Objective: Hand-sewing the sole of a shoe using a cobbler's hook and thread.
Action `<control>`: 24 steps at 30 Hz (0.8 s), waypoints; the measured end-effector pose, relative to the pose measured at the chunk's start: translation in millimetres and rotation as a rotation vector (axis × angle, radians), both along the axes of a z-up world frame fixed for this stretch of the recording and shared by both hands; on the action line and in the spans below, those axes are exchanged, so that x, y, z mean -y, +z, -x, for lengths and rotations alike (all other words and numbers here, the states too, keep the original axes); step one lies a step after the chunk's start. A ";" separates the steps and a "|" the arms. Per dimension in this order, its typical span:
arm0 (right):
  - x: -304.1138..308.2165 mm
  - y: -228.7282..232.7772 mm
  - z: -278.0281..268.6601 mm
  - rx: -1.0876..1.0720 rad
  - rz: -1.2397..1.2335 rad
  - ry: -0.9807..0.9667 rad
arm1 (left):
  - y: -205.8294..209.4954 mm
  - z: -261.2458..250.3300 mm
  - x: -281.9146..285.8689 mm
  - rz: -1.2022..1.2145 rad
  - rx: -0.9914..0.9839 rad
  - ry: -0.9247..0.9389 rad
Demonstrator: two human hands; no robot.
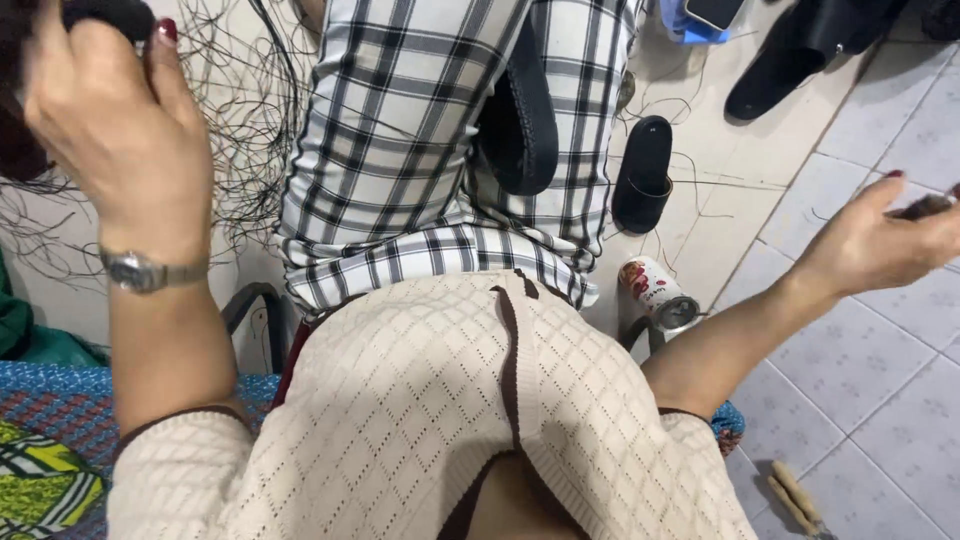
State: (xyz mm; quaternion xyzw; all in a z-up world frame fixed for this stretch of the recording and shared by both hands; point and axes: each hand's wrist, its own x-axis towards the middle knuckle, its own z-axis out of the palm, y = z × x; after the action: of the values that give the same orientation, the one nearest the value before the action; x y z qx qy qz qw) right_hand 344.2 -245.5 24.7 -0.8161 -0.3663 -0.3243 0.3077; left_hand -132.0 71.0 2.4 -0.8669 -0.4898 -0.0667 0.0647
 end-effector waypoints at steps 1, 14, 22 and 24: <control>1.7 3.5 5.5 -0.131 0.106 0.055 | 2.6 -11.5 12.4 -0.159 -0.095 -0.054; -149.5 2.1 165.7 -0.463 0.389 0.733 | -24.0 -136.8 94.2 0.497 0.697 -0.653; -98.8 10.2 160.7 -1.183 0.360 0.802 | 10.2 -131.5 80.9 0.590 0.642 -0.545; -93.0 -2.9 160.9 -1.157 0.292 0.804 | 8.8 -137.4 81.0 0.542 0.650 -0.526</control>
State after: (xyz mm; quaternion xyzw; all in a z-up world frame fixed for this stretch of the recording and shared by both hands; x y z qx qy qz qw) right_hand 183.2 -152.5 21.7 -0.6920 -0.4563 0.3505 0.4359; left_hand 5.3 -10.0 11.2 -0.8811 -0.2490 -0.2176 -0.3381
